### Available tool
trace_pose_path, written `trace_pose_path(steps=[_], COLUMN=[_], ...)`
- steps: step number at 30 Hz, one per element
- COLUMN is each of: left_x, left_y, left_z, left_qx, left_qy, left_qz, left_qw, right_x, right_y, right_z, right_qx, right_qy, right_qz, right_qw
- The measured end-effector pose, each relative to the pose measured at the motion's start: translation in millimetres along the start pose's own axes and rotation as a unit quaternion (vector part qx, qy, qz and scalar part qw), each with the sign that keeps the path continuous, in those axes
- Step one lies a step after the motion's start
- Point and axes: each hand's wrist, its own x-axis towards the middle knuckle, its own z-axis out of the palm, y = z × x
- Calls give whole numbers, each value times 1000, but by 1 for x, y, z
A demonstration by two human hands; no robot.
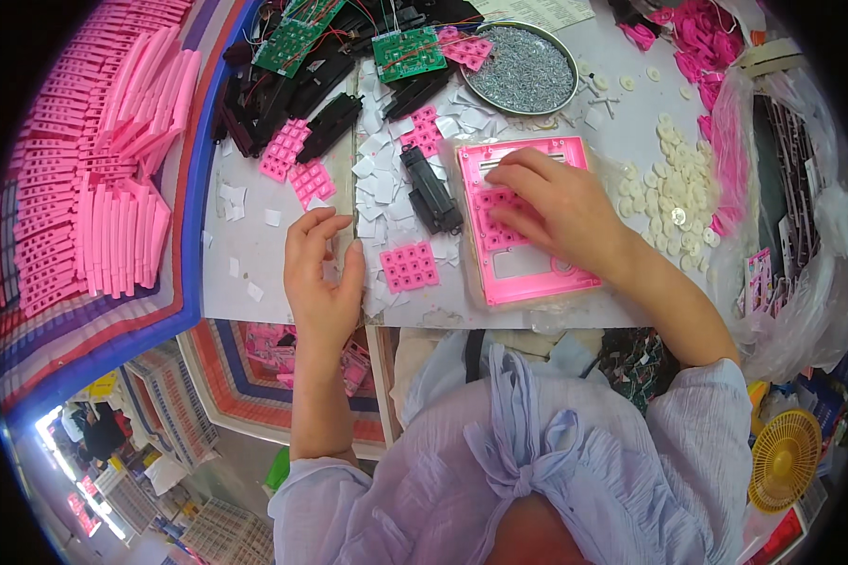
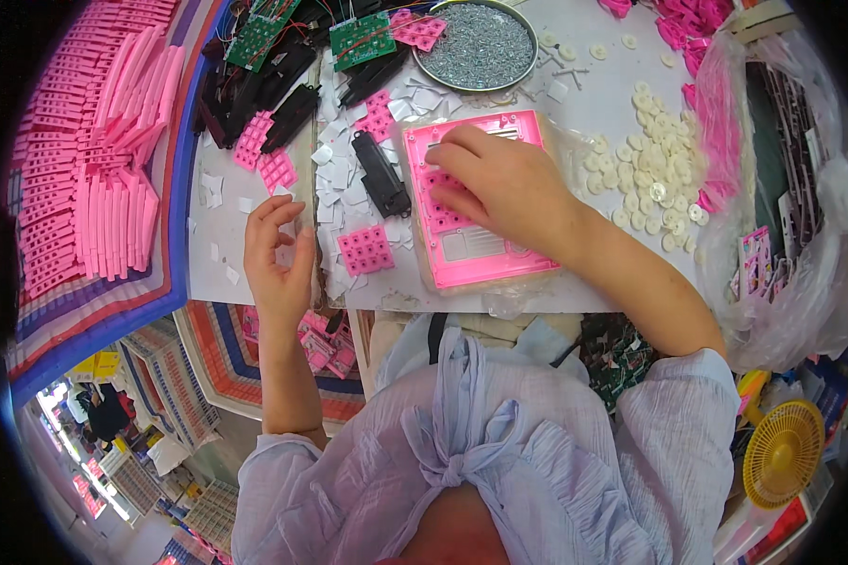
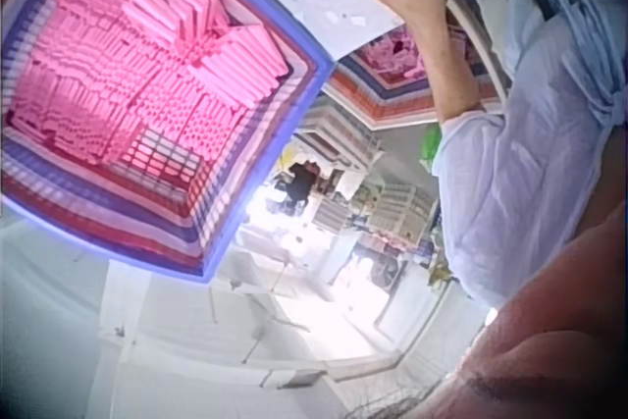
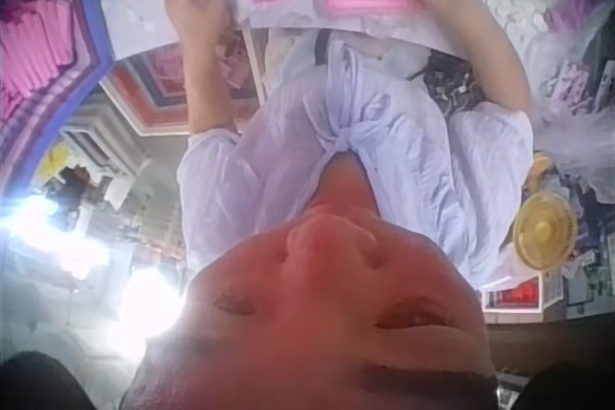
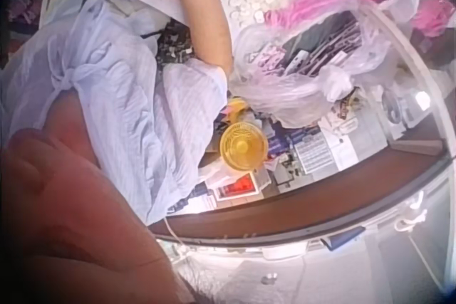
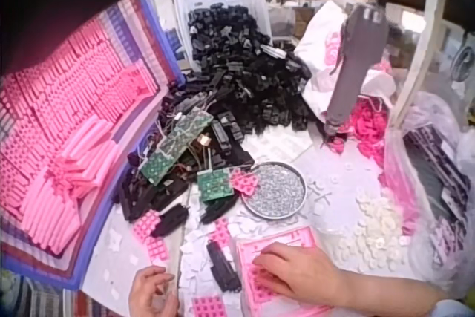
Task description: Assembling a pink electronic toy by inserting buttons and a circuit board into a frame using a heat tool.
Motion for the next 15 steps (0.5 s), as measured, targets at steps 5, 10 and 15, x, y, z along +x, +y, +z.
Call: trace_pose_path(steps=[5,10,15], left_x=[31,126,221], left_y=[5,5,-1], left_z=[-8,13,51], left_qx=[3,27,216], left_qy=[-16,-37,-158], left_qz=[-15,12,-66], left_qw=[1000,999,961], right_x=[-20,-35,-33], right_y=[-18,-42,-45], right_z=[-17,-3,-3], right_qx=[-91,-152,-153], right_qy=[-71,-214,-228], right_qz=[-49,-16,-11], right_qw=[992,965,961])
